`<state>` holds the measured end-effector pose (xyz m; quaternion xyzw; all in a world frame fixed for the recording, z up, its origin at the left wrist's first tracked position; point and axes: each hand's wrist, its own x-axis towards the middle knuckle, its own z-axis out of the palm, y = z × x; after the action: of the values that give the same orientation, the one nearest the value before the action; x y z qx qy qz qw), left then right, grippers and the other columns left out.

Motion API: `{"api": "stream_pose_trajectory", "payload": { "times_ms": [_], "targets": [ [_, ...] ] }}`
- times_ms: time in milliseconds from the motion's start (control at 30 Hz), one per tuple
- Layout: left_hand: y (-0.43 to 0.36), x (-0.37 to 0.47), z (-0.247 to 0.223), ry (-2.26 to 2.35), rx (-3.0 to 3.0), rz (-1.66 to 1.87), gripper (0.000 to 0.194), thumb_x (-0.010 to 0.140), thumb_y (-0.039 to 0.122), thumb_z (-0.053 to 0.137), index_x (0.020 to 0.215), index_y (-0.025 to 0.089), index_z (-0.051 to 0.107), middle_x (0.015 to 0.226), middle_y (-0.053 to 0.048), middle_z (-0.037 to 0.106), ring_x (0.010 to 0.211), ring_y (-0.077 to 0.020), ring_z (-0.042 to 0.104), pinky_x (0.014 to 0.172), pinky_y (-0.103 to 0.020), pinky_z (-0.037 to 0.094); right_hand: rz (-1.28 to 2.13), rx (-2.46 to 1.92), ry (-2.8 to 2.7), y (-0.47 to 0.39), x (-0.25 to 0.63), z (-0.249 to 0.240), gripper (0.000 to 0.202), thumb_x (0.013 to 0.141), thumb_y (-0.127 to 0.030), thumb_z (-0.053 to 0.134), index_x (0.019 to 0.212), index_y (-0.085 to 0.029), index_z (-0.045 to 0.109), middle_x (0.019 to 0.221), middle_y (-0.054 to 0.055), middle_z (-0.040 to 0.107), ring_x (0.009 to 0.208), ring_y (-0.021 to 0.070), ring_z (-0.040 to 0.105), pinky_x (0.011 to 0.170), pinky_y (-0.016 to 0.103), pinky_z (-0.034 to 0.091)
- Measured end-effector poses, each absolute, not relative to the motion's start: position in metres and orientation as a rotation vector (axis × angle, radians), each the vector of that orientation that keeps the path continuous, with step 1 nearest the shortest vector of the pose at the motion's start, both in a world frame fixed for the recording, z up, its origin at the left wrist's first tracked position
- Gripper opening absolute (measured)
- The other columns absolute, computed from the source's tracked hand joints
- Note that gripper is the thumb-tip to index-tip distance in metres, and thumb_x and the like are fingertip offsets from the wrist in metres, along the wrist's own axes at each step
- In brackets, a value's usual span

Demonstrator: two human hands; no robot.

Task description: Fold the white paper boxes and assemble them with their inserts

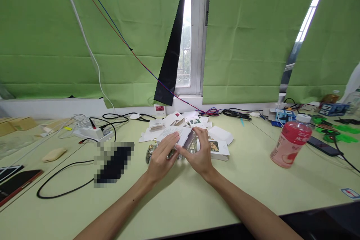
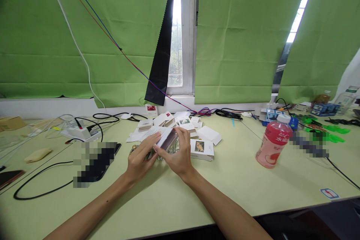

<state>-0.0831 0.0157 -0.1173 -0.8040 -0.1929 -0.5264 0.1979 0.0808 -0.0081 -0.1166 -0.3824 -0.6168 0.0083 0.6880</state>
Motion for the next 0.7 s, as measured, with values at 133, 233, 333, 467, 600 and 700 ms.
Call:
{"api": "stream_pose_trajectory", "payload": {
  "times_ms": [133,233,333,467,600,700],
  "targets": [
    [0.016,-0.084,-0.119,-0.535,-2.26,-1.476,0.053,0.092,0.007,0.063,0.142,0.022,0.053,0.129,-0.013,0.07,0.123,-0.0269,0.066,0.104,-0.046,0.058,0.042,-0.867,-1.395,-0.009,0.082,-0.115,0.057,0.077,-0.043,0.08,0.122,-0.021,0.054,0.116,0.011,0.06,0.112,0.0286,0.058,0.096,0.048,0.053],
    [0.016,-0.085,-0.118,-0.533,-2.279,-1.481,0.054,0.092,0.006,0.063,0.142,0.021,0.053,0.131,-0.013,0.069,0.124,-0.0269,0.065,0.105,-0.045,0.057,0.073,-0.861,-1.406,-0.011,0.083,-0.112,0.058,0.076,-0.046,0.081,0.12,-0.021,0.053,0.115,0.01,0.06,0.108,0.0278,0.058,0.094,0.047,0.053],
    [0.015,-0.087,-0.117,-0.545,-2.29,-1.485,0.054,0.091,0.007,0.064,0.142,0.02,0.053,0.132,-0.013,0.068,0.125,-0.027,0.065,0.106,-0.045,0.057,0.107,-0.833,-1.434,-0.013,0.087,-0.11,0.06,0.076,-0.049,0.081,0.121,-0.021,0.054,0.117,0.01,0.06,0.109,0.0274,0.058,0.094,0.045,0.052],
    [0.014,-0.09,-0.113,-0.55,-2.294,-1.489,0.055,0.09,0.006,0.065,0.142,0.02,0.053,0.132,-0.014,0.068,0.125,-0.0274,0.065,0.107,-0.045,0.056,0.152,-0.773,-1.479,-0.011,0.096,-0.106,0.062,0.077,-0.048,0.08,0.127,-0.022,0.054,0.119,0.01,0.061,0.109,0.0268,0.059,0.095,0.043,0.052],
    [0.013,-0.091,-0.108,-0.495,-2.312,-1.46,0.055,0.09,0.005,0.064,0.142,0.019,0.052,0.129,-0.013,0.07,0.124,-0.0268,0.065,0.107,-0.047,0.056,0.145,-0.692,-1.545,-0.006,0.106,-0.102,0.055,0.078,-0.046,0.082,0.123,-0.024,0.06,0.116,0.01,0.063,0.107,0.0264,0.06,0.088,0.04,0.053],
    [0.013,-0.091,-0.107,-0.432,-2.341,-1.436,0.054,0.091,0.004,0.063,0.142,0.019,0.052,0.127,-0.013,0.071,0.125,-0.0261,0.065,0.107,-0.048,0.056,0.12,-0.639,-1.547,-0.003,0.111,-0.1,0.039,0.083,-0.042,0.079,0.115,-0.025,0.065,0.108,0.008,0.066,0.099,0.0243,0.062,0.078,0.036,0.053]
  ]
}}
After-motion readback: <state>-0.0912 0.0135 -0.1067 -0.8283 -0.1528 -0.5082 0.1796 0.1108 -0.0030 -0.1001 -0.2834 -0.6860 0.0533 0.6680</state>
